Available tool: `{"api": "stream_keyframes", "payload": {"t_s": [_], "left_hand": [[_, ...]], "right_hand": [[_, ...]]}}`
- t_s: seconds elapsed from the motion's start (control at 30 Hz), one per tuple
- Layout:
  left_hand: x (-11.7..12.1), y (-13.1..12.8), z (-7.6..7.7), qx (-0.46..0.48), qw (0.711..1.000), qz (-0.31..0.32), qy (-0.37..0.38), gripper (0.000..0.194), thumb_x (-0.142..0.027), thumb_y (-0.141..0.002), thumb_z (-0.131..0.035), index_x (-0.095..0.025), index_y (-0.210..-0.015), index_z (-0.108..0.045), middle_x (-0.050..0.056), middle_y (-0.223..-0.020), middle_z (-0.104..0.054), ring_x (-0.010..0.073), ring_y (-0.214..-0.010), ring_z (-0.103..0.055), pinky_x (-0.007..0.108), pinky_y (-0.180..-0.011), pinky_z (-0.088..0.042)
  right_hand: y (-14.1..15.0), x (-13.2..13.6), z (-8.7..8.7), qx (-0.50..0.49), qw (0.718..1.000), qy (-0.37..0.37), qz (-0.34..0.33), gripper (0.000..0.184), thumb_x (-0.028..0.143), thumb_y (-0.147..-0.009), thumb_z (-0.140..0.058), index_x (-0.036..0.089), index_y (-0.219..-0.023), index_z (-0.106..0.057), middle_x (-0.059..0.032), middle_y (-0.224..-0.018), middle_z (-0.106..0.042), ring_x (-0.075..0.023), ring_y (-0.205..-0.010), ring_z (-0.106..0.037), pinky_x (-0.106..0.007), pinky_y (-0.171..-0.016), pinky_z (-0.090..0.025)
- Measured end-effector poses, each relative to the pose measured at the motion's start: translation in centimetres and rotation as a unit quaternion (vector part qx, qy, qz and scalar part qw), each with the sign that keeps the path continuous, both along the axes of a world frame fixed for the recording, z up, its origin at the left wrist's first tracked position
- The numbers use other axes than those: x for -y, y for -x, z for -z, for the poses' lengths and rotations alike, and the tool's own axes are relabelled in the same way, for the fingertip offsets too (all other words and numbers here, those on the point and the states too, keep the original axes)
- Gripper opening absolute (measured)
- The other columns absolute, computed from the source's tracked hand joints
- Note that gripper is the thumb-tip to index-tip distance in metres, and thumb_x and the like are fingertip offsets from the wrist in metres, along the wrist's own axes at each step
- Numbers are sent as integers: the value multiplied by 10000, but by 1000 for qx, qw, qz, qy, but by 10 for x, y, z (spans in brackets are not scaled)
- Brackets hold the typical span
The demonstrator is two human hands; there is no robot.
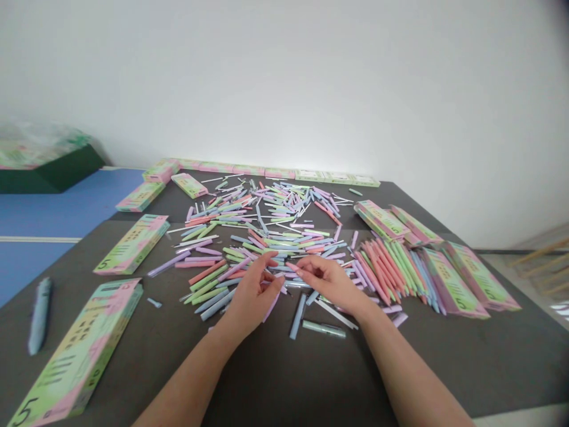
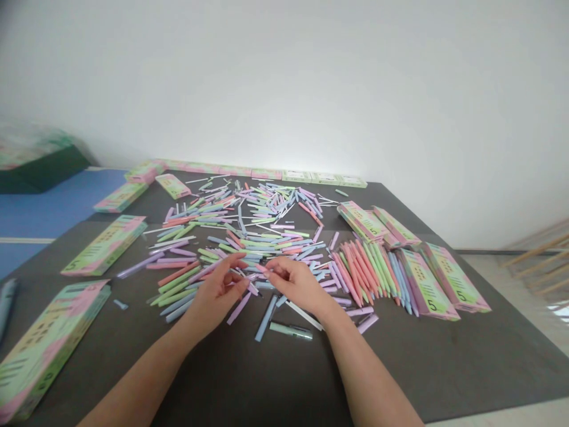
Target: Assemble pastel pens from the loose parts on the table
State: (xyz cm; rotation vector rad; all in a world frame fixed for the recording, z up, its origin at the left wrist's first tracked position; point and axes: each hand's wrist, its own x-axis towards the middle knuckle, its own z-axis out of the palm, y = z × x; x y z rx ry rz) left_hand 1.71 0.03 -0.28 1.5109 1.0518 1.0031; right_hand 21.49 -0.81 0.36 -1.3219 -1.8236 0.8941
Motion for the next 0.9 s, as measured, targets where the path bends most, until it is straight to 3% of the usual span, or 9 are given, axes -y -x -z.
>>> {"api": "stream_keyframes", "payload": {"t_s": [0.13, 0.23, 0.3, 0.37, 0.43, 0.47, 0.57, 0.7, 0.9], "left_hand": [[1, 0, -1, -53, 998, 39, -3, 290, -193, -781, -586, -195, -1066, -640, 56, -914, -672, 164, -693, -617, 262, -594, -486], [-1, 1, -3, -53, 998, 23, 8, 178, -222, -789, -583, -191, -941, -669, 25, -732, -672, 173, -623, -612, 265, -572, -470], [-2, 2, -4, -44, 999, -5, 14, 141, -267, -797, -585, -194, -892, -658, 3, -661, -641, 162, -562, -587, 257, -537, -452], [-3, 3, -5, -32, 999, -27, 19, 141, -294, -800, -584, -191, -876, -642, -9, -644, -620, 151, -538, -567, 248, -518, -441], [-4, 4, -5, -26, 999, -36, 24, 156, -303, -800, -583, -184, -887, -632, -12, -645, -609, 146, -536, -559, 246, -515, -442], [-4, 4, -5, -27, 999, -37, 26, 162, -305, -801, -580, -181, -892, -629, -13, -642, -605, 145, -535, -557, 247, -515, -443], [-5, 4, -5, -35, 998, -36, 30, 167, -306, -803, -573, -179, -896, -626, -12, -637, -600, 147, -537, -559, 248, -509, -444], [-5, 4, -4, -29, 998, -39, 36, 175, -319, -801, -574, -176, -883, -632, -11, -615, -601, 148, -528, -560, 245, -496, -439], [-5, 4, -4, -29, 998, -42, 32, 169, -318, -800, -575, -180, -886, -626, -17, -600, -593, 144, -517, -556, 242, -488, -437]], "right_hand": [[16, 4, 3, -50, 997, 25, -58, 223, 326, -876, -549, 185, -995, -674, -13, -794, -664, -134, -668, -565, -237, -585, -420], [11, 2, 3, -55, 997, 21, -53, 238, 238, -853, -537, 193, -1045, -670, -37, -921, -703, -170, -802, -629, -276, -692, -479], [-3, -3, 3, -41, 999, -4, 7, 263, 201, -843, -499, 187, -1041, -672, -51, -958, -707, -184, -849, -643, -306, -749, -495], [-23, -12, 4, 13, 992, -66, 110, 295, 159, -839, -434, 182, -985, -690, -61, -950, -709, -191, -881, -645, -335, -816, -490], [-42, -21, 8, 124, 966, -121, 195, 320, 121, -822, -415, 178, -952, -702, -77, -975, -706, -206, -946, -634, -348, -864, -476], [-50, -26, 10, 182, 952, -132, 206, 330, 104, -813, -414, 179, -952, -704, -81, -995, -705, -211, -977, -625, -353, -888, -467], [-60, -34, 19, 239, 944, -129, 188, 329, 71, -799, -435, 167, -955, -709, -99, -1030, -705, -228, -1011, -607, -377, -932, -441], [-53, -41, 29, 274, 944, -119, 142, 295, 76, -821, -471, 159, -979, -706, -107, -1034, -707, -227, -1010, -597, -388, -961, -408], [-48, -45, 34, 297, 940, -111, 126, 249, 110, -844, -497, 171, -975, -700, -111, -1012, -687, -231, -984, -584, -391, -938, -407]]}}
